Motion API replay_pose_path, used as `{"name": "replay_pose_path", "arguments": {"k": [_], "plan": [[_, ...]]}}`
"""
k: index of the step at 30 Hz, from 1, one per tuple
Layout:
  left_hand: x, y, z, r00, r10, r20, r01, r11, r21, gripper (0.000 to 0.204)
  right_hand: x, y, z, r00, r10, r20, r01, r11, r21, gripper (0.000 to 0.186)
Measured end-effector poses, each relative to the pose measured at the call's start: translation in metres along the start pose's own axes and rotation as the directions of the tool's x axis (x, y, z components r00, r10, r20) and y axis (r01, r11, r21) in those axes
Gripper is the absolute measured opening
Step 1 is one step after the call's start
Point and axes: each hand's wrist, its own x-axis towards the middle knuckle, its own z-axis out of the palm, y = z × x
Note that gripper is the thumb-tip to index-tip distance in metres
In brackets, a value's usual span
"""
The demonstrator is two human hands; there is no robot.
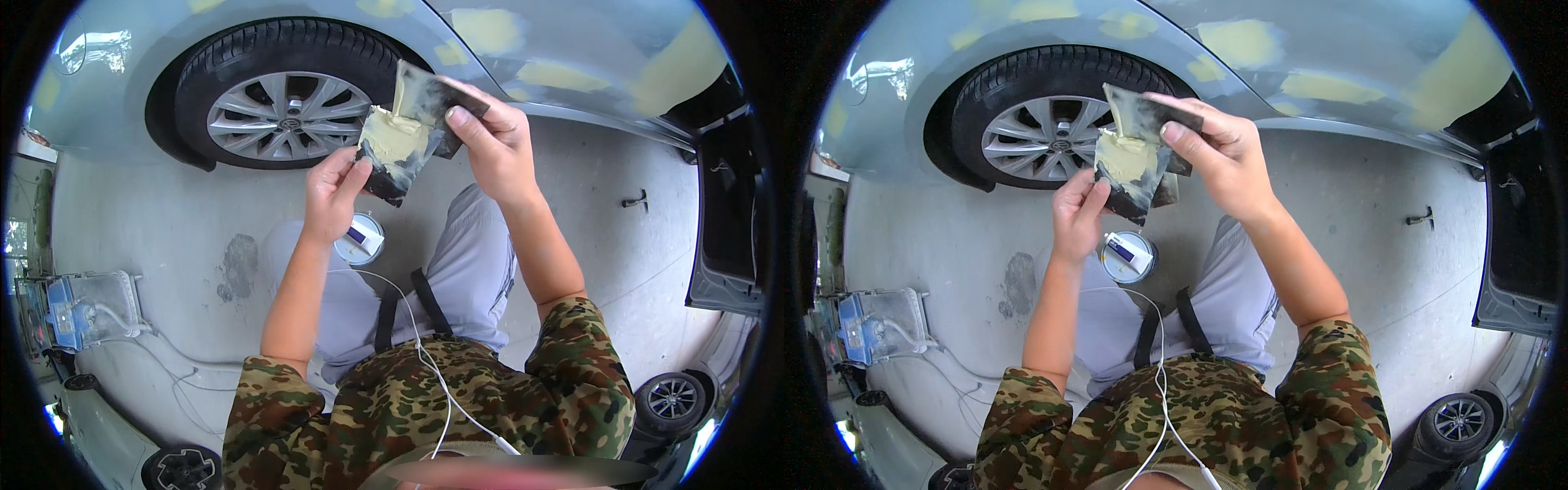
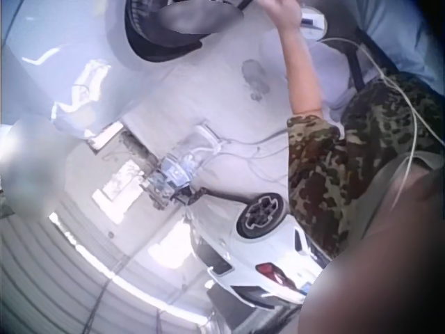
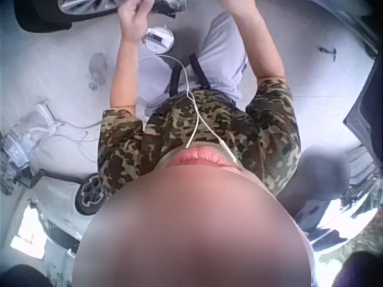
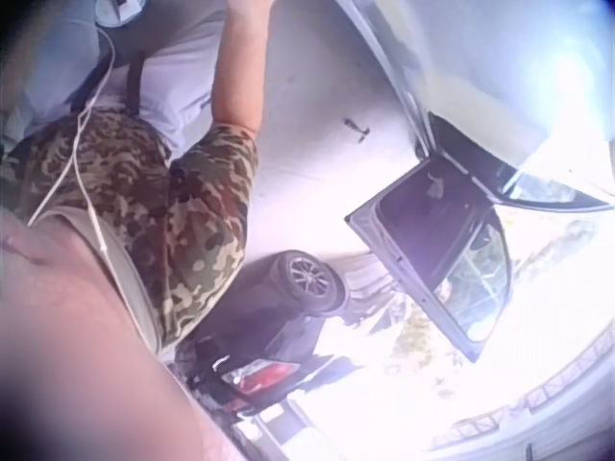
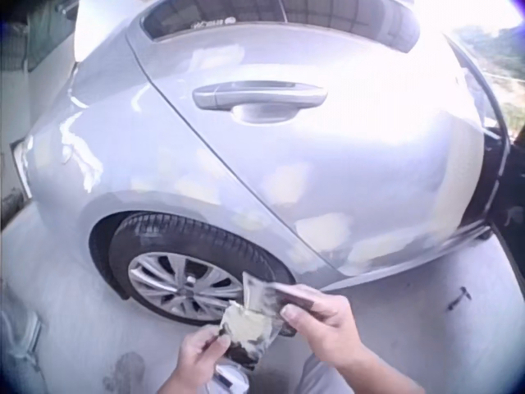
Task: The person applies body filler to the side of a silver car using a putty knife and a sanding block. They repeatedly scoop filler from a container, spread it onto the car's surface, and smooth it with the sanding block.
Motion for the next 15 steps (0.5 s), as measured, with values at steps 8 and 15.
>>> {"name": "replay_pose_path", "arguments": {"k": [8, 15], "plan": [[-0.001, -0.007, -0.006, 0.994, 0.07, -0.089, -0.068, 0.997, 0.027, 0.027, -0.022, 0.021, -0.039, 0.978, 0.087, 0.192, 0.071, 0.723, -0.688, 0.031], [-0.005, -0.012, 0.018, 0.968, 0.084, -0.237, -0.01, 0.954, 0.299, 0.029, -0.03, 0.02, 0.011, 0.927, -0.357, -0.118, 0.171, 0.679, -0.714, 0.031]]}}
